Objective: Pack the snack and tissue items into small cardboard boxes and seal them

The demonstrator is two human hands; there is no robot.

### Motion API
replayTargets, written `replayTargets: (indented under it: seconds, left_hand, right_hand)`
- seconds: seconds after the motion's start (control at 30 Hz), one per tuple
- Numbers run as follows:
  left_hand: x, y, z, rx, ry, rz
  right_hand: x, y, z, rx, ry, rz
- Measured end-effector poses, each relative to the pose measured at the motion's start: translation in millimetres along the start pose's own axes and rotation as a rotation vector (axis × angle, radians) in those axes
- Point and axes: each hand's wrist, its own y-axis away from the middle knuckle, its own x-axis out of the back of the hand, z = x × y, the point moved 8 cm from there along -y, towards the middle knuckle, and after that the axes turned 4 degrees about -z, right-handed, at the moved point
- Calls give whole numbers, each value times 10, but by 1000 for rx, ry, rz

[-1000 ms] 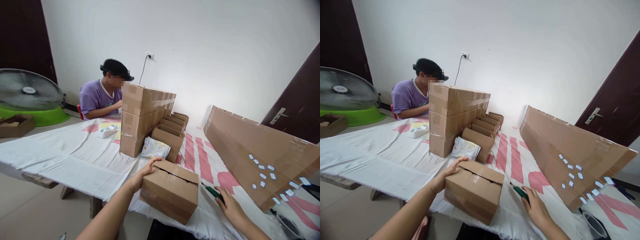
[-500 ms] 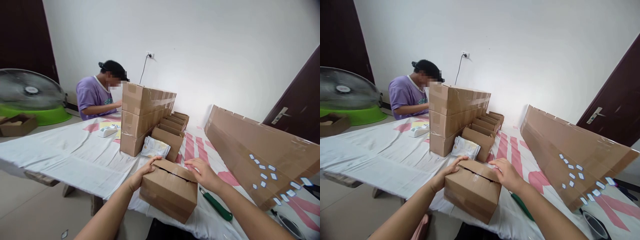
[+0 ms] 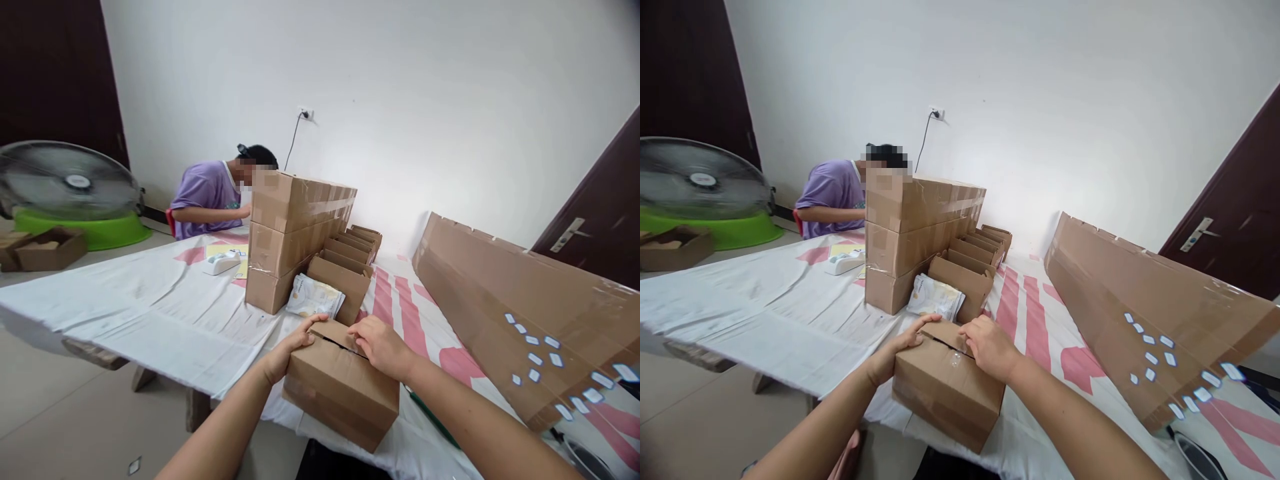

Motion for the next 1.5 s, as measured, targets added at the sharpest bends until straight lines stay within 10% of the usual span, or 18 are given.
replayTargets:
  seconds: [0.57, 1.23, 1.5]
  left_hand:
    - [-31, 29, 62, 14, -41, 0]
    - [-100, 96, 181, 28, -14, 12]
    - [-119, 92, 120, 34, 72, -2]
  right_hand:
    - [266, 423, -110, -218, -354, -22]
    - [203, 99, -166, -351, -104, -18]
    - [74, 158, -326, -142, 61, -26]
